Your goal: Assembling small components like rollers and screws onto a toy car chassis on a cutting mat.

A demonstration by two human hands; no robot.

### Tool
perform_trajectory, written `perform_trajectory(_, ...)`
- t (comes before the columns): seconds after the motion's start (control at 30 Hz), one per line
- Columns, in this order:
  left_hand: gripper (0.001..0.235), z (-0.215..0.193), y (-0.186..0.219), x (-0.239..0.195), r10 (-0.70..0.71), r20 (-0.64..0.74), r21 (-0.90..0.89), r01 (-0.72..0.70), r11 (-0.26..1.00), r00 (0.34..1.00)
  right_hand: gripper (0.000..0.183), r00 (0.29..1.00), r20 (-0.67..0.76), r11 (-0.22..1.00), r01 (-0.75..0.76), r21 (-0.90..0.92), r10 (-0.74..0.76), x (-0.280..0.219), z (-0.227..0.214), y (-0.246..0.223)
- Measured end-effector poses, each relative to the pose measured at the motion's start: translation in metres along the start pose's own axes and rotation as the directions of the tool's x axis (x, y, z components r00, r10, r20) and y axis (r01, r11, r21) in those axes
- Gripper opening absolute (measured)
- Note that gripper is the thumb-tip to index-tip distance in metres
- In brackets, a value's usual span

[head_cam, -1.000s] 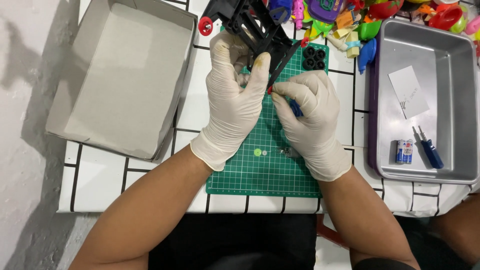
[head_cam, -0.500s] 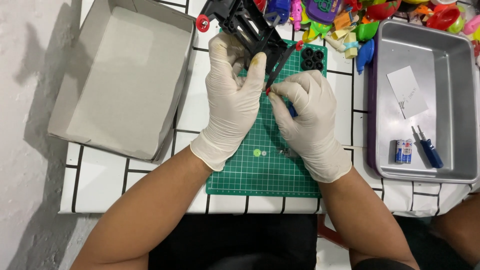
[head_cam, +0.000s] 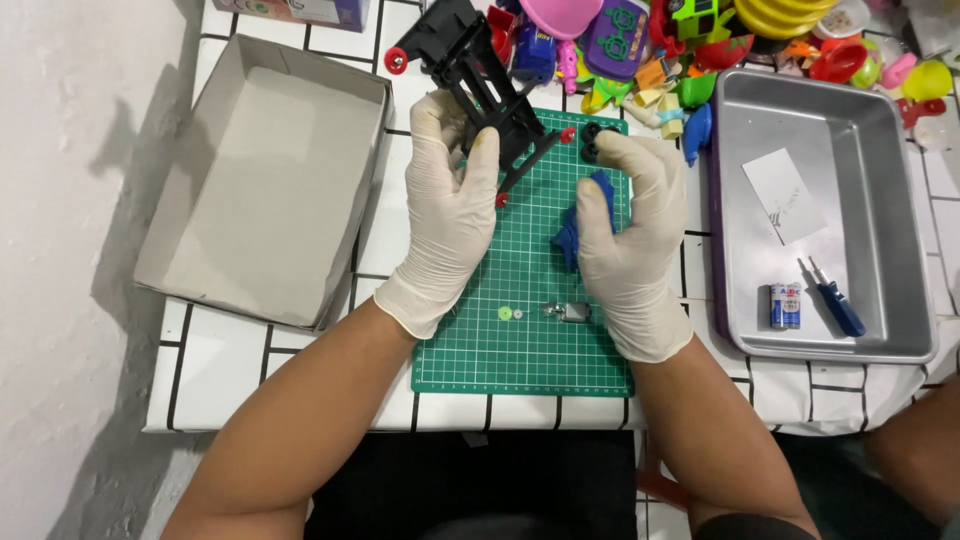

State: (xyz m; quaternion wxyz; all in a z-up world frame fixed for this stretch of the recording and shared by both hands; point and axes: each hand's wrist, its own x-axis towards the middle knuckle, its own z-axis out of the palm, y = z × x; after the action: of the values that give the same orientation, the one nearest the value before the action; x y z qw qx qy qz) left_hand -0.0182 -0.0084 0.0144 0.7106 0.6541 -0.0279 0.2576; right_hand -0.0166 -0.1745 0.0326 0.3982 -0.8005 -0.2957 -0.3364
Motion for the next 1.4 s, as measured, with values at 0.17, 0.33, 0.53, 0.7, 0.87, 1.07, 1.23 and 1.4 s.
perform_trajectory(0.17, 0.027, 0.003, -0.014, 0.005, -0.045, 0.088, 0.068, 0.039, 0.997, 0.995, 0.022, 0.998, -0.034, 0.995, -0.055, 0.083, 0.058, 0.005, -0.006, 0.013)
perform_trajectory(0.33, 0.022, 0.0, -0.03, 0.012, -0.118, 0.148, 0.159, 0.094, 0.983, 0.982, 0.025, 0.984, -0.008, 0.941, -0.168, 0.294, 0.178, 0.001, 0.002, 0.028)
perform_trajectory(0.53, 0.022, 0.001, -0.017, 0.011, -0.153, 0.211, 0.199, 0.111, 0.974, 0.965, 0.039, 0.95, 0.093, 0.887, -0.311, 0.34, 0.298, -0.011, 0.014, 0.047)
perform_trajectory(0.7, 0.023, 0.0, -0.019, 0.012, -0.16, 0.228, 0.217, 0.111, 0.97, 0.96, 0.041, 0.962, 0.107, 0.904, -0.274, 0.329, 0.252, -0.012, 0.016, 0.053)
perform_trajectory(0.87, 0.024, 0.001, -0.005, 0.01, -0.148, 0.257, 0.178, 0.104, 0.978, 0.955, 0.043, 0.963, 0.106, 0.902, -0.269, 0.339, 0.247, -0.015, 0.016, 0.061)
perform_trajectory(1.07, 0.027, -0.001, -0.001, 0.011, -0.144, 0.303, 0.134, 0.107, 0.985, 0.942, 0.041, 0.966, 0.08, 0.916, -0.258, 0.307, 0.246, -0.015, 0.017, 0.066)
perform_trajectory(1.23, 0.04, -0.008, 0.002, 0.015, -0.206, 0.355, 0.207, 0.138, 0.968, 0.912, 0.039, 0.959, 0.083, 0.903, -0.282, 0.323, 0.27, -0.016, 0.02, 0.067)
perform_trajectory(1.4, 0.056, -0.011, 0.044, 0.009, -0.277, 0.416, 0.281, 0.167, 0.945, 0.866, 0.039, 0.943, 0.154, 0.893, -0.328, 0.307, 0.294, -0.017, 0.018, 0.065)
